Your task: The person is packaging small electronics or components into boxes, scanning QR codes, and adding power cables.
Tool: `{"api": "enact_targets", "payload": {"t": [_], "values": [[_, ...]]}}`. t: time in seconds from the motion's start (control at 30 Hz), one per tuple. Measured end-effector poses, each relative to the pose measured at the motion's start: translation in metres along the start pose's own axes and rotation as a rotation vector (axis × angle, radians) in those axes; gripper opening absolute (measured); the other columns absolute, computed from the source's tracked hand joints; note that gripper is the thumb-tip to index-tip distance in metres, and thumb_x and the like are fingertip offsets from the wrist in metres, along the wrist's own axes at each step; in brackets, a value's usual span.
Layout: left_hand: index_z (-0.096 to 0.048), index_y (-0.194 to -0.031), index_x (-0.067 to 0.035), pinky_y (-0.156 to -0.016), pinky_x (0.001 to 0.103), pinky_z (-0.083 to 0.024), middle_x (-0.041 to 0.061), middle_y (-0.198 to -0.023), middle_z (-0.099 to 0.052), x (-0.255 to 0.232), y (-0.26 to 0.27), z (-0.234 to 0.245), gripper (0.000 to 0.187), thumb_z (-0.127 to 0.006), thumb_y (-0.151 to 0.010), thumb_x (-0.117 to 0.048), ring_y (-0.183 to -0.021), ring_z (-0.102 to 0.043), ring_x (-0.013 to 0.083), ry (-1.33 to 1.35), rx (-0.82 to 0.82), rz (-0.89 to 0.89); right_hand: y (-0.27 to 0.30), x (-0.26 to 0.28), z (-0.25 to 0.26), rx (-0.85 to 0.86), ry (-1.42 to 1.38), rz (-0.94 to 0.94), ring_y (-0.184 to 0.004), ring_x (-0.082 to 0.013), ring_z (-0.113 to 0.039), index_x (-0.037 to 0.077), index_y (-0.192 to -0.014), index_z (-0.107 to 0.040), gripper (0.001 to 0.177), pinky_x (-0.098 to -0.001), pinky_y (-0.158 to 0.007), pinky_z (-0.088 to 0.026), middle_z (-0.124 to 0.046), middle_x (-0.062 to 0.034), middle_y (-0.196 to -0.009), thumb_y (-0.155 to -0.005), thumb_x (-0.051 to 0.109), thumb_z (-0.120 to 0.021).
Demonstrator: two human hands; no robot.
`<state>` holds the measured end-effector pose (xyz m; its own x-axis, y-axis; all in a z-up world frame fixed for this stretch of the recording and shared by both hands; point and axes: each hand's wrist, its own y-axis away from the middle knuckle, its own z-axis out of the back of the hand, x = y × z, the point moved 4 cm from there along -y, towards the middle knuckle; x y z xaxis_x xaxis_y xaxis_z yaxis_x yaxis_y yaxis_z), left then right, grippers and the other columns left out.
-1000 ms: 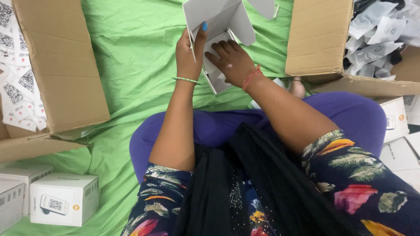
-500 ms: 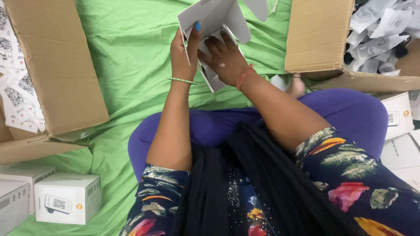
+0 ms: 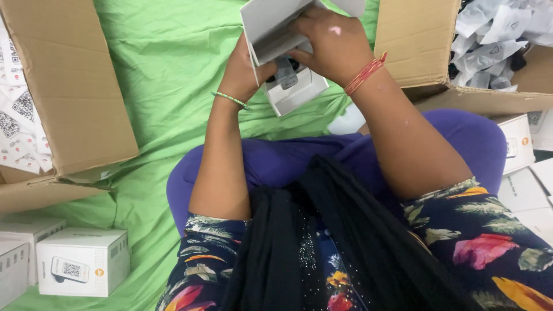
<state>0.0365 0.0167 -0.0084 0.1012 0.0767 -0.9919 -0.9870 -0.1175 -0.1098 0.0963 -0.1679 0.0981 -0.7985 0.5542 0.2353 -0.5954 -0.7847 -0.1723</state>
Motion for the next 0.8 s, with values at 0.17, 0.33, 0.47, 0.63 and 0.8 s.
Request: {"api": "enact_targets", "payload": {"t": [0.17,0.33,0.47,0.63,0.8], "values": [[-0.052,-0.14,-0.004,-0.1,0.034,-0.056,0.011,-0.124,-0.07,-0.002,-0.001,-0.006,0.068,-0.072,-0.076,0.003,-0.115,-0.069,0.0227,-0.095,-0.014,-0.026,-0.001,0.016,-0.001,-0.116,0.083,-0.095,-0.101,-0.0288,-0.068,0.01,-0.104,-0.071,0.035,-0.0435,-0.071,-0.057,-0.068,-0.009,-0.11,-0.083,0.033,-0.087],[-0.056,-0.134,-0.006,-0.102,0.038,-0.055,0.013,-0.124,-0.07,-0.012,0.0,-0.006,0.058,-0.075,-0.08,0.002,-0.116,-0.069,0.0313,-0.27,-0.071,-0.172,0.006,0.021,-0.012,-0.143,0.147,-0.245,-0.096,-0.0347,-0.067,0.002,-0.115,-0.067,0.035,-0.0444,-0.069,-0.058,-0.065,-0.018,-0.107,-0.084,0.015,-0.076],[-0.057,-0.128,-0.005,-0.098,0.039,-0.055,0.014,-0.119,-0.069,-0.019,0.003,-0.006,0.053,-0.076,-0.079,-0.001,-0.112,-0.068,0.0335,-0.308,-0.08,-0.149,0.011,0.031,-0.034,0.289,0.045,-0.357,-0.108,-0.0364,-0.065,0.004,-0.12,-0.067,0.03,-0.047,-0.088,-0.055,-0.067,-0.0208,-0.117,-0.097,0.023,-0.067],[-0.056,-0.123,-0.005,-0.096,0.041,-0.055,0.014,-0.114,-0.067,-0.022,0.002,-0.006,0.049,-0.077,-0.078,-0.006,-0.108,-0.067,0.0344,-0.29,-0.055,-0.127,0.029,-0.013,-0.174,0.214,-0.079,-0.091,-0.132,-0.0436,-0.05,-0.008,-0.132,-0.059,0.045,-0.0495,-0.112,-0.042,-0.056,-0.0289,-0.139,-0.097,0.02,-0.06],[-0.055,-0.124,-0.006,-0.098,0.04,-0.054,0.013,-0.116,-0.064,-0.023,0.005,-0.009,0.051,-0.077,-0.078,-0.006,-0.11,-0.065,0.0338,-0.333,-0.041,-0.069,0.013,-0.012,-0.185,0.192,-0.048,-0.142,-0.137,-0.0455,-0.043,-0.003,-0.134,-0.061,0.046,-0.0505,-0.116,-0.035,-0.051,-0.025,-0.147,-0.096,0.024,-0.061]]}}
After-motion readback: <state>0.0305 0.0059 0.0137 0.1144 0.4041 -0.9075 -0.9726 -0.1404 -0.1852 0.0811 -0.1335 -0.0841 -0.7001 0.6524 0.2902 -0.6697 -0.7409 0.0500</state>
